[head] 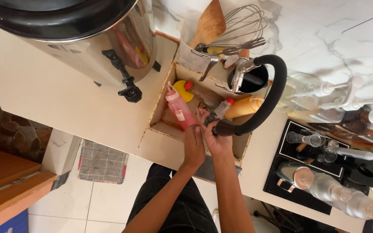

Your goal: The person refills a small pink squeeze bottle with red sauce from a larger pink bottle on a counter. They then move to a sink area, rinse the bottles under running water, and wipe the sink and counter with a cloth.

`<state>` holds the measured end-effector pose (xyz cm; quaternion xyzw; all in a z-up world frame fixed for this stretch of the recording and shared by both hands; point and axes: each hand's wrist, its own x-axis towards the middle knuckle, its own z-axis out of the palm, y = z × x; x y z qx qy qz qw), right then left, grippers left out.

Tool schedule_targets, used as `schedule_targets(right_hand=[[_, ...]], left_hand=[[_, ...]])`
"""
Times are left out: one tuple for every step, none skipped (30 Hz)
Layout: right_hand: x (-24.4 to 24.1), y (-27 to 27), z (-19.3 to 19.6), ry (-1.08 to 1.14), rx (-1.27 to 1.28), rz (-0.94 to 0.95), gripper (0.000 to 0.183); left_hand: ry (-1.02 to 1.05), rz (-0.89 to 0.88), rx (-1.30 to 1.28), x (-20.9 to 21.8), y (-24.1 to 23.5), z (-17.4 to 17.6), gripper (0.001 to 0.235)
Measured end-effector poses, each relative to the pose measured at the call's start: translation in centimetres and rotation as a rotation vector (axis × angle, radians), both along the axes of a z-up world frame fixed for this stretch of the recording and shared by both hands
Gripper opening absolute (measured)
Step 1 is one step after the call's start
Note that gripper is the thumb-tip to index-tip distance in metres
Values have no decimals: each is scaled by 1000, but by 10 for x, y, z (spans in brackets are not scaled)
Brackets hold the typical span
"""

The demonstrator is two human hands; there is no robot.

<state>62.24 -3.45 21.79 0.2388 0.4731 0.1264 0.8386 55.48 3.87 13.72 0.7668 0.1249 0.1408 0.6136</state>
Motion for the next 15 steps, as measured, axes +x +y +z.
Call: schedule_targets(right_hand=[[-1, -10, -35, 2, -1, -2, 59], [-3, -20, -70, -211, 12, 51, 43], [-5, -31, -104, -424, 25, 103, 31], [-7, -33, -108, -424, 25, 106, 31], [-10, -34, -112, -581, -15, 142, 29], [-12, -36, -116, -739, -56, 177, 27], [-15, -37, -108, -740, -57, 179, 27], [-17, -39, -100, -715, -89, 204, 23], [-19, -41, -93, -690, -120, 229, 20], [-19, -43, -85, -693, -126, 232, 20], [-20, -45, -77, -676, -229, 246, 20], [-21, -46, -69, -656, -331, 259, 21], [-22, -48, -60, -658, -335, 261, 21], [-22, -49, -52, -618, -408, 260, 20], [-22, -49, -43, -577, -481, 260, 18]], left_hand=[[2, -2, -1, 0, 0, -2, 30], [-23, -7, -5, -1, -1, -3, 30], [-48, -12, -9, -1, -2, -5, 30], [-48, -10, -10, 1, -1, -26, 30], [-104, -29, 125, 3, 0, -46, 30], [-161, -49, 260, 7, 0, -67, 31], [-162, -47, 259, 22, 1, -76, 31], [-79, -122, 29, 38, 1, -86, 31], [3, -199, -199, 54, 1, -95, 31], [-2, -198, -204, 76, -3, -146, 31], [-53, -191, -264, 109, -18, -189, 35], [-104, -185, -323, 162, -44, -224, 57], [-106, -184, -327, 177, -59, -216, 57], [-44, -164, -246, 194, -72, -208, 65], [18, -145, -163, 211, -85, -200, 73]])
